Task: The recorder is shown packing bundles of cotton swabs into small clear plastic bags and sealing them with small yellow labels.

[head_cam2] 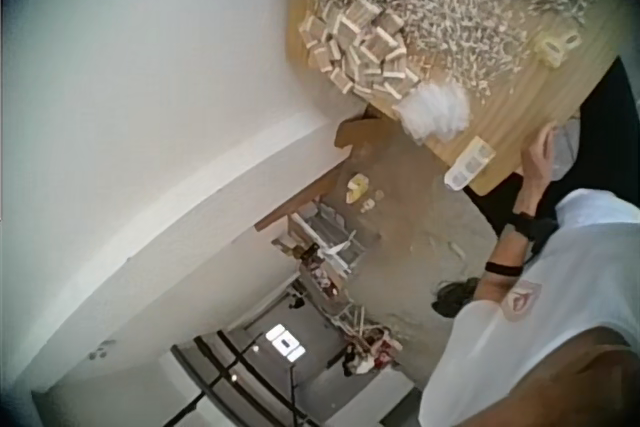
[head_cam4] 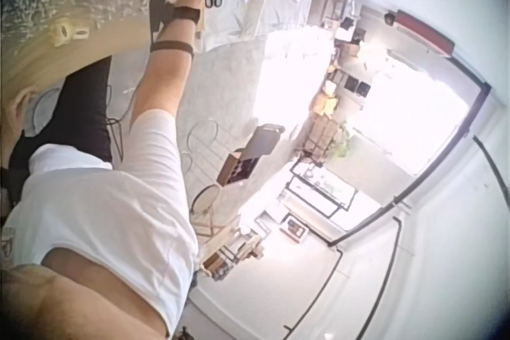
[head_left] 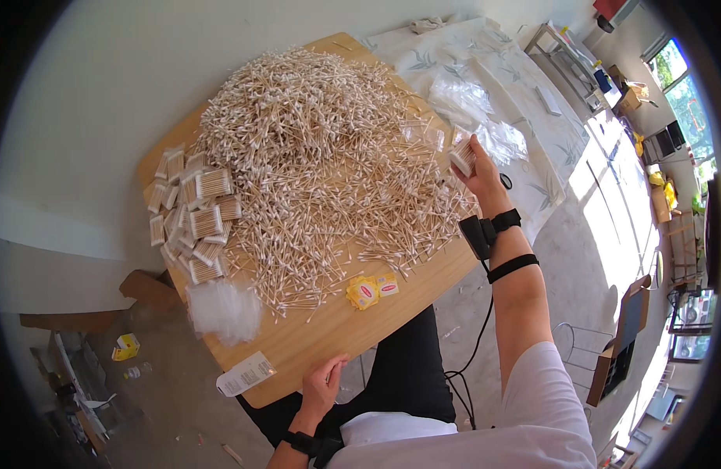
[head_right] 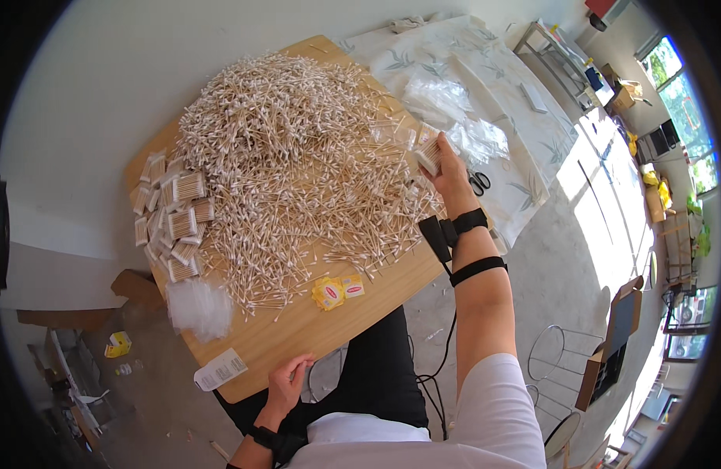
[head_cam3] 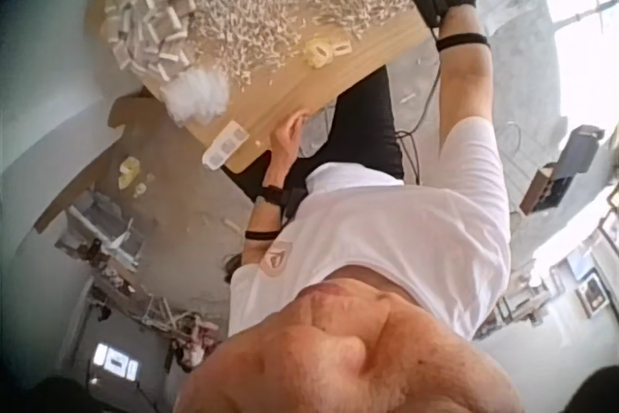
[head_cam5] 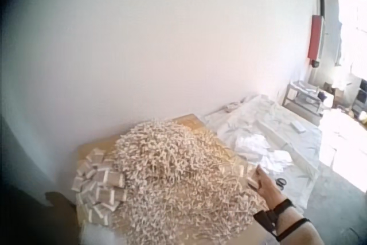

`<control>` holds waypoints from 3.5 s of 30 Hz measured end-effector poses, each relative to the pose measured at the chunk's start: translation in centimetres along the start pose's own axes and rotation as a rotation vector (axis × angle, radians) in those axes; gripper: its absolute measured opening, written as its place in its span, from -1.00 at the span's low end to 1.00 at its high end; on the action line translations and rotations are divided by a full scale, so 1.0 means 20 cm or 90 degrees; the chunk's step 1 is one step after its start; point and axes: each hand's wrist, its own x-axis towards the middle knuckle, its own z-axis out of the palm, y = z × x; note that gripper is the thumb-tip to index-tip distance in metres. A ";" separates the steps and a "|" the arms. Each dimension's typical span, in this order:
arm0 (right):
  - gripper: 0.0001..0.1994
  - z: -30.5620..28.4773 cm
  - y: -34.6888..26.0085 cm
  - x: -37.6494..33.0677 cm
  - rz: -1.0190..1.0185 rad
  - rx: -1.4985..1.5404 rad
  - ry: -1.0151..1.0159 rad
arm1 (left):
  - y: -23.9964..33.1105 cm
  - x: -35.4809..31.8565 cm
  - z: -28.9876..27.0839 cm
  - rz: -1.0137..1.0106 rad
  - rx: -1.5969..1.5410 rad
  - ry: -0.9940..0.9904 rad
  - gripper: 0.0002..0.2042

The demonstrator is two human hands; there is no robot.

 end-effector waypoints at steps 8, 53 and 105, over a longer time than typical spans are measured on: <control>-0.56 0.36 0.26 -0.21 0.033 -0.012 -0.224 | -0.05 -0.02 0.00 -0.003 -0.015 0.006 -0.83; -0.61 -0.22 0.19 0.03 -0.515 -0.537 0.333 | 0.08 -0.01 -0.06 -0.009 -0.016 0.043 -0.84; -0.71 1.23 1.40 -1.47 -0.529 -0.325 -0.308 | -0.23 -0.33 -0.44 -0.087 -0.273 0.227 -0.62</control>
